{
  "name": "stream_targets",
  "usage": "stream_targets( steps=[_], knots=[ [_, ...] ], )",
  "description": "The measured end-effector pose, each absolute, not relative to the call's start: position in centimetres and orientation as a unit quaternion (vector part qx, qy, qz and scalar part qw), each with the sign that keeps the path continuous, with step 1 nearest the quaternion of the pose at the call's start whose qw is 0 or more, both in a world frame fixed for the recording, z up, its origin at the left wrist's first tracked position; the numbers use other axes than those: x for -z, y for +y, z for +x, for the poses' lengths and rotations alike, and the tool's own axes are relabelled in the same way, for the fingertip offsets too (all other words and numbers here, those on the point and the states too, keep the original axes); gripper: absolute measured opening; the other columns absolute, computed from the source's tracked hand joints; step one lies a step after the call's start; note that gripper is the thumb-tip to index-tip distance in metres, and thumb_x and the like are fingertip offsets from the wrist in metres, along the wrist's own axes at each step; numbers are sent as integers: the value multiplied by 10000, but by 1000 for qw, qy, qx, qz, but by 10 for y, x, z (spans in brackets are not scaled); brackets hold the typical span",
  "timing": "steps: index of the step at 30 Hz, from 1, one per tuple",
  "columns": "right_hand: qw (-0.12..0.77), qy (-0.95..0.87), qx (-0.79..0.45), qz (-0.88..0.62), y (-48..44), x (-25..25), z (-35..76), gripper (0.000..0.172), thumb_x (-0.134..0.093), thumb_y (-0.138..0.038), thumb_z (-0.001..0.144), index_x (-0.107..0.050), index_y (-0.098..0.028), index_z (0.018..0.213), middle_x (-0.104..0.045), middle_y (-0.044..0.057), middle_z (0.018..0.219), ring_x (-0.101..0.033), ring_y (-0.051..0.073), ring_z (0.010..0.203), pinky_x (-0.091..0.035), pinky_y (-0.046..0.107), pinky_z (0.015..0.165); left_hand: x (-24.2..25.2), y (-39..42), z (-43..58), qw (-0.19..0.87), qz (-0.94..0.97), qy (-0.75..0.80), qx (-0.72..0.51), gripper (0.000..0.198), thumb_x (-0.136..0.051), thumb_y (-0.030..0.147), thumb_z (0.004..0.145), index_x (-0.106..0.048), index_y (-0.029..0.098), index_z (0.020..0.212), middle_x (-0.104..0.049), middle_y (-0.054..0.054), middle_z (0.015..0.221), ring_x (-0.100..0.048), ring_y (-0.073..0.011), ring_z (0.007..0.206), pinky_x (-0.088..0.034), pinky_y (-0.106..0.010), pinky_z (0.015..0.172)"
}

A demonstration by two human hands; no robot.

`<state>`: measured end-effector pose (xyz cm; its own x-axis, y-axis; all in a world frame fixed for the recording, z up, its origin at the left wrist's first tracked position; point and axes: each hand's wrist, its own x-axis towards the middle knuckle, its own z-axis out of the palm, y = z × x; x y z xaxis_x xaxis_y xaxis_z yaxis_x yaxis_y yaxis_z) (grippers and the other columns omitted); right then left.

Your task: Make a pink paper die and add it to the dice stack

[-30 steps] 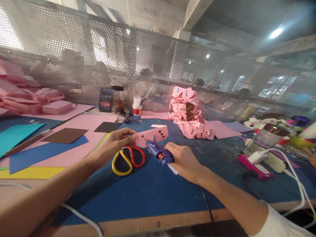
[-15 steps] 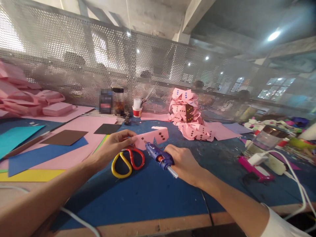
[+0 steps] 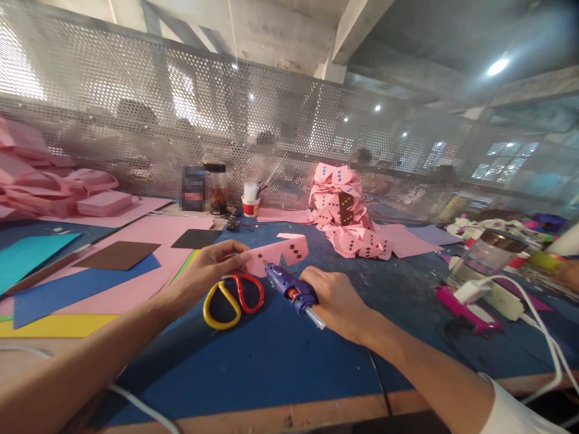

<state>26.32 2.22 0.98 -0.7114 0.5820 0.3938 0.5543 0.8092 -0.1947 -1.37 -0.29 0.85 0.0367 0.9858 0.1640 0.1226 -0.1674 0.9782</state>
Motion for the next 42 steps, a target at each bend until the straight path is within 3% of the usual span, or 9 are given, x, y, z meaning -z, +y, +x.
stream_targets(
  steps=[42],
  knots=[
    [211,-927,-22,-310,26,-6,263,108,-571,-157,849,-480,-215,852,-606,-15,827,-577,147,718,-287,269,622,-8,-2,-13,431,578,477,-503,294,-724,454,836,-683,181,938,-703,-40,841,-657,-187,764,-526,-316,734]
  ],
)
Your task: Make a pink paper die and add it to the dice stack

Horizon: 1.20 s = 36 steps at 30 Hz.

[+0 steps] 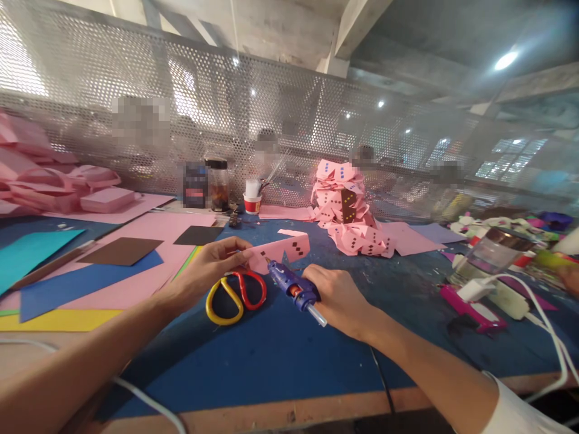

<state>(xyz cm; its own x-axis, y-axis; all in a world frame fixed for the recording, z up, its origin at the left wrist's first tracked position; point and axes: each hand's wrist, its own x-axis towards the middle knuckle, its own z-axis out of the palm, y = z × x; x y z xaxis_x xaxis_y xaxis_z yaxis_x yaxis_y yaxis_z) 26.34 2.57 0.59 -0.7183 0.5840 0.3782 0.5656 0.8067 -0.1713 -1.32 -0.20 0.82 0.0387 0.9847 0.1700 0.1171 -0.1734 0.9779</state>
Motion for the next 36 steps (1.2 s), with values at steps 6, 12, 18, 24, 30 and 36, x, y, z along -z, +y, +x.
stream_targets(
  steps=[6,12,18,24,30,36],
  knots=[
    [215,-926,-25,-308,26,-5,263,113,-570,-160,843,-472,-216,841,-600,-19,820,-567,142,706,-280,270,618,-8,-2,-14,423,583,479,-502,307,-724,465,831,-687,181,939,-703,-39,846,-660,-190,780,-530,-331,768],
    [213,-926,-32,-311,25,-6,263,112,-567,-168,852,-467,-215,836,-600,-19,815,-559,140,706,-277,264,619,-8,-3,-14,419,582,483,-503,317,-733,474,817,-694,181,929,-706,-42,839,-658,-195,777,-533,-336,761],
    [210,-926,-26,-314,25,-7,263,101,-563,-168,845,-473,-215,842,-604,-18,819,-572,144,713,-272,271,620,-9,-3,-13,414,579,486,-508,329,-749,485,792,-703,185,918,-707,-41,817,-659,-200,757,-539,-337,736],
    [206,-926,-22,-315,25,-7,265,110,-568,-166,839,-470,-216,836,-605,-18,809,-576,147,715,-270,274,616,-8,-2,-13,420,578,481,-508,311,-743,473,804,-700,188,921,-702,-38,817,-652,-192,752,-535,-337,745],
    [202,-928,-20,-314,26,-6,264,113,-568,-166,844,-468,-216,836,-606,-18,809,-581,149,722,-276,274,617,-9,-3,-13,421,580,485,-501,303,-727,467,827,-689,187,937,-700,-35,837,-652,-187,772,-525,-319,744],
    [198,-929,-14,-312,25,-7,265,120,-571,-167,847,-462,-217,834,-610,-20,806,-581,149,718,-268,274,612,-10,-3,-12,423,574,485,-507,305,-739,471,813,-694,190,924,-698,-26,825,-654,-180,757,-528,-306,732]
  ],
)
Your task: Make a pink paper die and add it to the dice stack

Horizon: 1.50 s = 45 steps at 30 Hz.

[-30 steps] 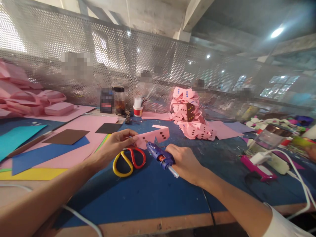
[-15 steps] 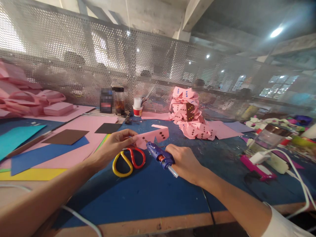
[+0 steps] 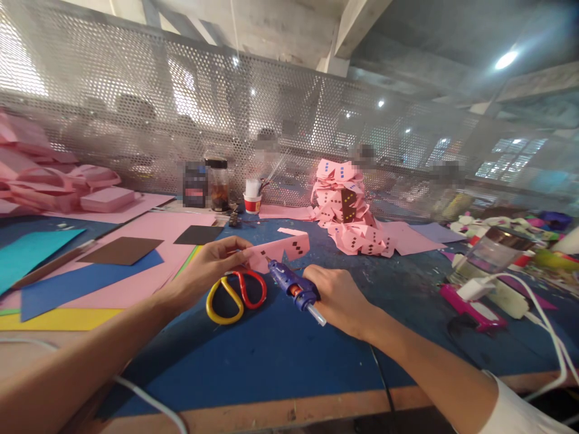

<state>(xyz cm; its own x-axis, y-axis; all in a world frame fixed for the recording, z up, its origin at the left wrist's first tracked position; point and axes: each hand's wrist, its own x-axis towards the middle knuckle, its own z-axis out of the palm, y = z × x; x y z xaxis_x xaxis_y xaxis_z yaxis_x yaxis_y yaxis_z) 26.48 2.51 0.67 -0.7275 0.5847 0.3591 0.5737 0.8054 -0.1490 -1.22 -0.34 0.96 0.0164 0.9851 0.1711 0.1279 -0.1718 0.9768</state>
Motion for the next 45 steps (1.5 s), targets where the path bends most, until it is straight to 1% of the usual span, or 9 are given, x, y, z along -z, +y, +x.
stream_targets(
  steps=[4,11,20,23,27,33,40,45],
  knots=[
    [192,-930,-11,-313,24,-8,265,104,-566,-175,862,-472,-217,848,-617,-15,821,-595,155,737,-275,277,619,-11,-4,-11,421,571,486,-510,321,-753,483,792,-701,190,915,-700,-30,808,-654,-187,735,-530,-313,709],
    [189,-931,-10,-311,25,-8,265,115,-569,-165,855,-467,-216,842,-618,-15,815,-586,151,730,-264,275,615,-11,-4,-11,417,579,488,-502,332,-735,487,809,-687,182,929,-691,-39,831,-650,-197,763,-530,-329,738],
    [181,-933,-8,-311,24,-9,265,121,-582,-153,839,-481,-215,860,-618,-16,823,-591,154,744,-270,276,621,-9,-4,-13,424,580,484,-499,304,-718,465,840,-678,184,946,-687,-35,844,-651,-182,779,-524,-306,748],
    [183,-932,-5,-312,24,-9,265,115,-583,-163,846,-481,-216,849,-619,-17,817,-592,154,738,-271,279,619,-8,-3,-13,421,580,487,-500,321,-723,479,828,-678,185,946,-690,-39,844,-656,-191,769,-525,-311,733],
    [185,-936,1,-300,25,-8,265,124,-579,-152,840,-474,-216,836,-620,-18,822,-587,151,736,-267,281,618,-8,-2,-13,421,582,486,-499,306,-725,474,827,-685,191,934,-694,-27,839,-651,-180,761,-515,-299,730],
    [185,-934,0,-305,25,-8,265,124,-582,-152,842,-476,-216,831,-623,-14,812,-579,152,726,-259,281,613,-9,-3,-13,415,581,487,-502,323,-729,490,817,-685,185,915,-693,-31,820,-658,-191,751,-526,-318,727],
    [187,-937,-4,-296,25,-9,265,138,-578,-148,837,-459,-216,819,-615,-18,801,-574,149,717,-252,283,610,-9,-4,-13,424,579,484,-500,280,-725,464,832,-686,202,923,-690,-9,831,-643,-164,758,-506,-285,738],
    [187,-936,-1,-299,24,-9,265,139,-585,-159,843,-460,-218,824,-612,-22,799,-581,149,720,-258,286,611,-10,-4,-12,416,585,488,-496,313,-721,487,825,-687,193,927,-693,-27,827,-649,-189,765,-514,-310,740]
  ],
)
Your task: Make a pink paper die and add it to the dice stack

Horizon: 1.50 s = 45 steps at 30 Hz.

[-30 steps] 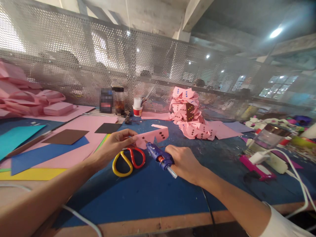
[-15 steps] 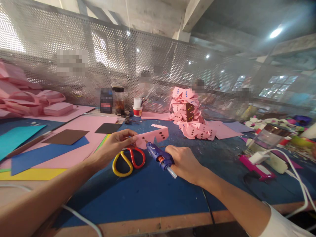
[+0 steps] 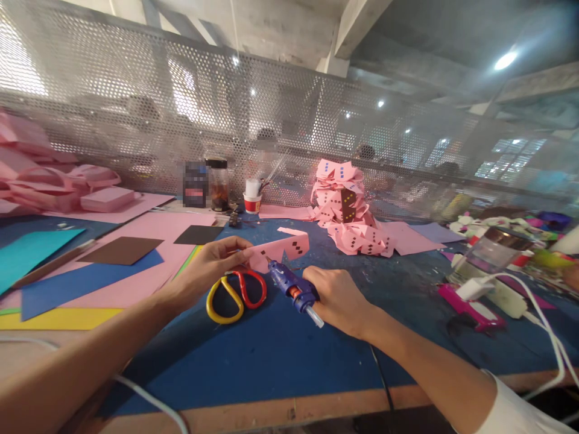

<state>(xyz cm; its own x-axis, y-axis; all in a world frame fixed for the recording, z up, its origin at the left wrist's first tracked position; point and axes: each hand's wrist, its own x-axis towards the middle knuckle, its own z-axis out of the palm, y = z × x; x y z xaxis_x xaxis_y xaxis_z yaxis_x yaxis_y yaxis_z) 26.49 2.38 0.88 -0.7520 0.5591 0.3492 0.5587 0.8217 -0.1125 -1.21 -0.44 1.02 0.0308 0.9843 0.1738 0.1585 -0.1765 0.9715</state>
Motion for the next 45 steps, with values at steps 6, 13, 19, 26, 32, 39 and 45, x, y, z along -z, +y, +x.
stream_targets(
  steps=[6,13,19,26,32,39,45],
  knots=[
    [177,-937,2,-302,23,-9,265,130,-589,-162,843,-473,-218,829,-619,-16,805,-585,153,724,-260,286,607,-8,-2,-14,420,580,483,-503,323,-742,494,800,-701,198,924,-708,-31,844,-663,-193,764,-528,-315,743],
    [191,-935,-3,-298,25,-8,265,128,-568,-160,846,-455,-217,823,-609,-17,797,-575,149,718,-256,282,616,-8,-2,-14,425,578,483,-502,274,-726,453,834,-689,198,928,-685,-14,820,-637,-165,752,-503,-288,733],
    [195,-931,-35,-306,23,-12,264,130,-569,-157,832,-459,-214,791,-588,-19,769,-543,142,676,-271,268,608,-9,-3,-14,423,577,486,-502,292,-730,458,828,-684,191,934,-680,-22,837,-633,-174,767,-507,-309,754],
    [290,-901,-102,-306,26,-11,265,207,-605,-332,923,-499,-205,799,-572,-15,761,-500,119,639,-329,244,613,-9,-3,-15,436,562,489,-506,307,-736,458,825,-672,183,943,-665,-14,817,-632,-155,742,-508,-285,725],
    [322,-860,-217,-331,22,-20,262,329,-611,-429,921,-492,-204,713,-497,-39,633,-435,102,561,-333,235,544,-9,-3,-15,436,562,488,-505,288,-724,458,839,-675,189,931,-659,-1,814,-625,-139,736,-504,-265,731],
    [323,-819,-311,-359,19,-22,263,329,-597,-467,928,-533,-205,740,-531,-45,592,-487,100,542,-369,227,530,-8,-1,-15,430,563,490,-509,289,-730,461,828,-684,191,918,-662,-7,822,-632,-154,747,-512,-288,744],
    [348,-791,-335,-375,21,-19,264,358,-613,-522,906,-585,-201,749,-532,-44,569,-495,100,521,-399,224,520,-7,1,-16,420,564,484,-520,291,-747,463,805,-700,190,893,-657,-8,815,-631,-158,741,-519,-295,753]
  ],
)
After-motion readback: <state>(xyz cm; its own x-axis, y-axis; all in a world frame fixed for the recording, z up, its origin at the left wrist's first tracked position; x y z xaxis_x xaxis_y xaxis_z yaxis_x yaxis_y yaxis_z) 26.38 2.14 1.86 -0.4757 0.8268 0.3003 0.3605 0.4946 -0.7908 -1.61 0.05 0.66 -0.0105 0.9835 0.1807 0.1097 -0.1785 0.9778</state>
